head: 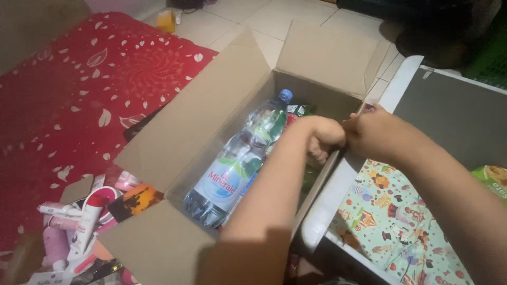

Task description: The recorder unpacks various food and drink items from a cardboard shipping box and organizes them into a storage drawer.

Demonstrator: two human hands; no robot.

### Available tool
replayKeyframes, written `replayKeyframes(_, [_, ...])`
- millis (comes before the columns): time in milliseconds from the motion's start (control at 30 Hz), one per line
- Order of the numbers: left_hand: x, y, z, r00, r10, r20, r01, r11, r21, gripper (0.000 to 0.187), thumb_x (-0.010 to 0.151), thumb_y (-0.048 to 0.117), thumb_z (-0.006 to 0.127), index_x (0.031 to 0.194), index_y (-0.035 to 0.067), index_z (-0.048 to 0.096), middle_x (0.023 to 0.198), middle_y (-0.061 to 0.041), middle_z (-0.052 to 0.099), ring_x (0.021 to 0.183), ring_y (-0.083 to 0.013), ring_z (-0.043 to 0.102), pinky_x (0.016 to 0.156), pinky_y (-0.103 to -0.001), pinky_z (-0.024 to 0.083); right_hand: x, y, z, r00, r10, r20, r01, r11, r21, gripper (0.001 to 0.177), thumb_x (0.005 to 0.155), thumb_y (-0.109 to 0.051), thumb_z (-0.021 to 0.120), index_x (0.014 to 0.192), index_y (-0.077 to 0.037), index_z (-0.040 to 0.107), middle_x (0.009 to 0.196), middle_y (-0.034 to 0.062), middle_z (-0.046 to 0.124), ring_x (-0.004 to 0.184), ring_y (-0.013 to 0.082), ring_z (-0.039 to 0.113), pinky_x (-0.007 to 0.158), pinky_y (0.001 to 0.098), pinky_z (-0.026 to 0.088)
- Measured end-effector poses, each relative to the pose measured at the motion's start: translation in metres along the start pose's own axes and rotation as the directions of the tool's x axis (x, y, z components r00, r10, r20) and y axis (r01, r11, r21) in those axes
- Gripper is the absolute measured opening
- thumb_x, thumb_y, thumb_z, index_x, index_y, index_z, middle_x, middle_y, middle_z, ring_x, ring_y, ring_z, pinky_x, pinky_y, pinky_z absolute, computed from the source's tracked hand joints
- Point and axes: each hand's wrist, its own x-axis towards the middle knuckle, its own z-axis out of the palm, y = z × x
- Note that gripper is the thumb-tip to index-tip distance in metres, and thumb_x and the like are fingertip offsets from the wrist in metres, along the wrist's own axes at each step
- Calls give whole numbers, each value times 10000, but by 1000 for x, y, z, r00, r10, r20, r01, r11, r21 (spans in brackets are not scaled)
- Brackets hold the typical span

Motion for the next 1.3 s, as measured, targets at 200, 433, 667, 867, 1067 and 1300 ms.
replayKeyframes(200, [-32, 12, -12, 914, -159, 374, 223, 966, -134, 277, 1010, 38, 348, 1181, -110, 508, 1068, -279, 666, 951, -385, 703, 761, -493, 644, 8, -13, -2, 999, -43, 1, 43, 978, -202, 202, 897, -277, 644, 981, -202, 812, 1041, 96, 769, 1065, 318, 695, 932, 440, 586])
replayKeyframes(433, [22, 3, -24, 908, -403, 117, 353, 884, 307, 364, 1030, 88, 422, 1247, -143, 601, 1137, -294, 730, 929, -356, 777, 779, -421, 652, 14, -29, -3, 999, 41, 3, -39, 963, -267, 207, 863, -247, 719, 973, -96, 810, 1027, 159, 768, 1020, 326, 747, 947, 438, 595])
replayKeyframes(667, [-142, 20, -54, 812, 342, -473, -45, 845, 533, 288, 913, 183, 717, 904, -104, 749, 933, -271, 802, 787, -324, 811, 694, -453, 641, 21, -40, 14, 999, 48, -11, -49, 971, -234, 273, 908, -303, 704, 1038, -75, 780, 1091, 181, 757, 1090, 348, 719, 1092, 455, 474])
replayKeyframes(867, [-164, -28, -64, 438, 485, -757, 159, 787, 596, 234, 933, 244, 669, 1037, 53, 754, 1108, -229, 717, 1052, -425, 692, 887, -546, 555, 61, -95, 36, 993, -17, 115, 9, 997, 72, 334, 850, -285, 721, 1125, -94, 736, 1184, 183, 700, 1116, 379, 681, 927, 471, 569])
replayKeyframes(1067, [-142, -63, -43, 166, 569, -805, 240, 769, 593, 455, 896, 352, 686, 1259, 90, 606, 1280, -184, 531, 1235, -414, 523, 910, -617, 452, 145, -109, 105, 977, 123, 173, -190, 871, 454, 462, 923, -450, 574, 1217, -117, 702, 1107, 210, 757, 1021, 405, 750, 916, 467, 584])
replayKeyframes(1300, [-116, -72, -32, 80, 653, -753, 383, 677, 628, 559, 899, 365, 642, 1375, 91, 542, 1273, -153, 545, 1137, -391, 542, 872, -617, 425, 202, -58, 165, 793, 585, 167, -588, 664, 462, 1060, 693, -431, 956, 1352, 169, 383, 1221, 336, 621, 1107, 430, 666, 952, 433, 533])
